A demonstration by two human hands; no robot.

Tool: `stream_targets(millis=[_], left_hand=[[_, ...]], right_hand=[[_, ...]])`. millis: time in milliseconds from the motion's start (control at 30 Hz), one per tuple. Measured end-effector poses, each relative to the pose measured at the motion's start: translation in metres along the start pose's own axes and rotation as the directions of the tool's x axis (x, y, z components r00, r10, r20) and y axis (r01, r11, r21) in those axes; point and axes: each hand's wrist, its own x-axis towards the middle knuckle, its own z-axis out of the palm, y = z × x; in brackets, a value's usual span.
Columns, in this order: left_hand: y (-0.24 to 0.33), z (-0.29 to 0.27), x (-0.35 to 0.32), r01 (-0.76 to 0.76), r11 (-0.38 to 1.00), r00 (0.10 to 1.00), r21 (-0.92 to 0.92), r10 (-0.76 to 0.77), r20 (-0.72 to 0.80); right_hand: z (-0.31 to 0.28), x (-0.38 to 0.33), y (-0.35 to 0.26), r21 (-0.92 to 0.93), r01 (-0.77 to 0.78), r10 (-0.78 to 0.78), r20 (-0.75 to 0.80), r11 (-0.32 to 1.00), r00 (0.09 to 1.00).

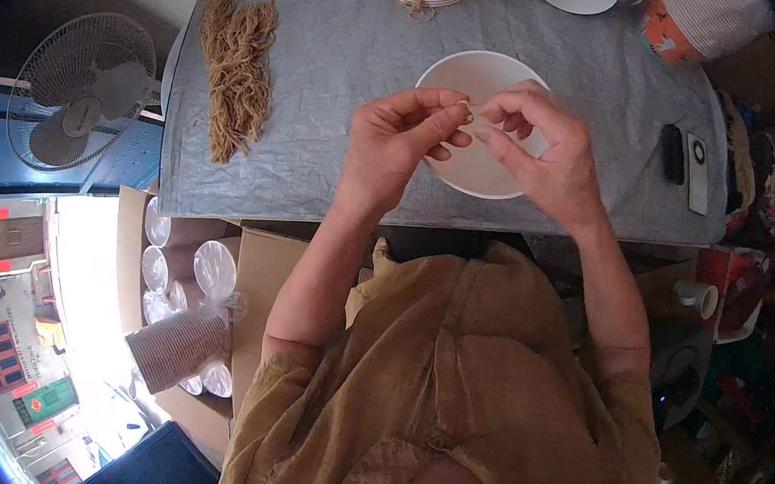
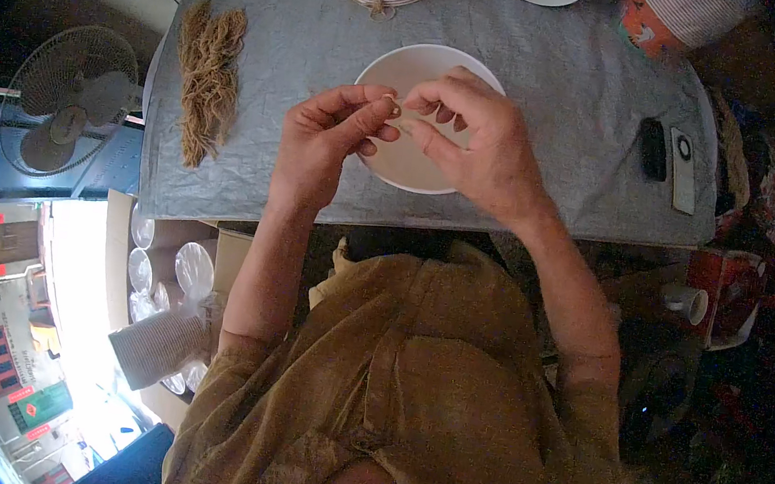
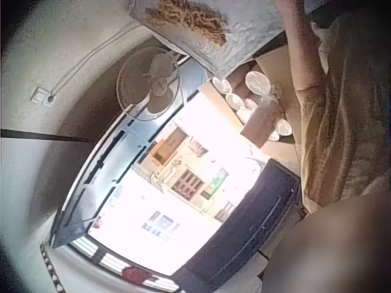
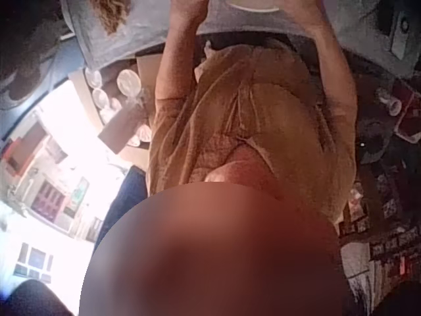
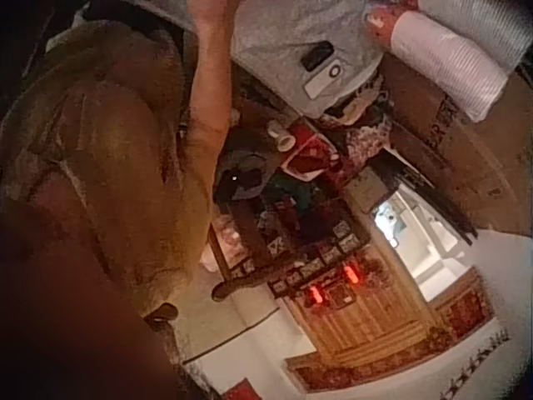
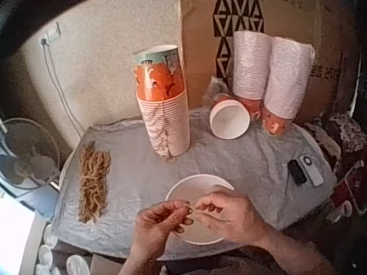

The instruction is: Attach string handles to paper buckets for packaging.

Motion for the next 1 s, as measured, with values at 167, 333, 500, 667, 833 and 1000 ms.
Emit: stream_targets(millis=[167,333,500,667,833,1000], left_hand=[[0.001,0.002,0.000,0.013,0.999,0.999,0.044,-0.014,0.038],[-0.003,-0.002,0.000,-0.015,0.999,0.998,0.035,0.013,0.064],[-0.002,-0.001,-0.002,-0.020,1.000,0.997,-0.006,0.020,0.077],[-0.004,0.000,-0.003,0.002,0.998,0.999,-0.070,0.001,0.041],[-0.002,0.003,-0.004,-0.031,0.998,0.999,-0.048,0.032,0.012],[-0.001,0.010,-0.010,-0.135,0.988,0.989,0.071,0.139,-0.045]], right_hand=[[0.019,-0.008,0.000,-0.089,0.020,-0.036,-0.179,0.996,0.983],[0.023,-0.010,0.007,-0.078,0.062,-0.076,-0.205,0.995,0.976],[0.025,-0.011,0.006,-0.133,0.105,-0.130,-0.199,0.986,0.971],[0.030,-0.011,0.000,-0.014,0.027,-0.029,-0.235,1.000,0.971],[0.029,-0.008,-0.006,0.052,-0.034,0.045,-0.216,0.998,0.975],[0.023,-0.005,-0.008,0.178,-0.224,0.247,-0.118,0.958,0.962]])
